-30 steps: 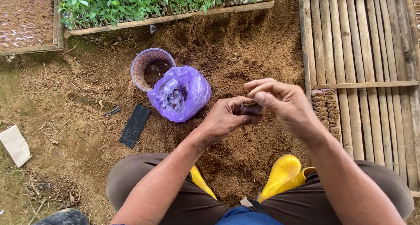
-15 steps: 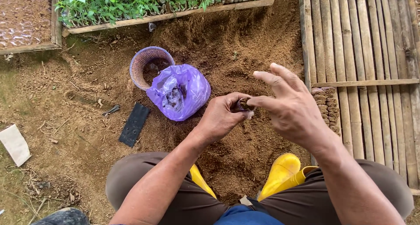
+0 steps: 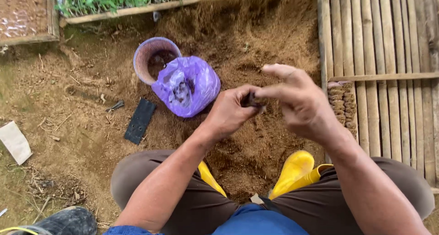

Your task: Filling small plastic tubes with soil and placing them into a wooden tray for seedling preparation

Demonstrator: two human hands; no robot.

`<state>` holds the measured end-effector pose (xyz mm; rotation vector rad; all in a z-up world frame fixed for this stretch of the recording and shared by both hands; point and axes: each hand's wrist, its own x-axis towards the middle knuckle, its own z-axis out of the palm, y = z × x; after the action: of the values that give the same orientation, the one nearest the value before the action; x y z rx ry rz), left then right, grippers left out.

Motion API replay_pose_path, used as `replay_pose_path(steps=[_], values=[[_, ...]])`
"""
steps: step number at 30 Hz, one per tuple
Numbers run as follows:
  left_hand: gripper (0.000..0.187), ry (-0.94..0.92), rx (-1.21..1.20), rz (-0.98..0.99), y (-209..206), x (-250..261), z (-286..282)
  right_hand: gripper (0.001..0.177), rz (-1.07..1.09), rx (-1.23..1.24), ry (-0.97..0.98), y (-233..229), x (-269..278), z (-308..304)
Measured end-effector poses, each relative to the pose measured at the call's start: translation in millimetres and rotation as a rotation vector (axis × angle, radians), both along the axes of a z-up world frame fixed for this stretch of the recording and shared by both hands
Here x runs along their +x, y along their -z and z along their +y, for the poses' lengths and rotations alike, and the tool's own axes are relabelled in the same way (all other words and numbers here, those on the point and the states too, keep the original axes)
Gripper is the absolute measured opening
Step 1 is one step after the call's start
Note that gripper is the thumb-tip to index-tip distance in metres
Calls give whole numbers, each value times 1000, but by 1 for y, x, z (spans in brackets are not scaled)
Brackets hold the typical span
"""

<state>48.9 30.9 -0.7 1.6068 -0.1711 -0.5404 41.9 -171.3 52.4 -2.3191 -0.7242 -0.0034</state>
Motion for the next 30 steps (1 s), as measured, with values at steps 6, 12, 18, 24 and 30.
replay_pose_path(steps=[6, 12, 18, 24, 30], values=[[39, -105, -129, 5, -12, 7, 7, 29, 325, 132, 334, 72, 20, -6], [42, -179, -189, 8, 0, 13, 8, 59, 651, -334, 182, 226, -25, 40], [40, -156, -127, -3, -30, 8, 27, 62, 448, -609, 169, 291, -106, 98], [43, -124, -173, 45, -15, 12, 23, 51, 1418, 657, 589, 352, -75, 41], [44, -82, -226, 99, -22, 15, 18, 28, 1442, 1043, 640, 183, 15, 34]])
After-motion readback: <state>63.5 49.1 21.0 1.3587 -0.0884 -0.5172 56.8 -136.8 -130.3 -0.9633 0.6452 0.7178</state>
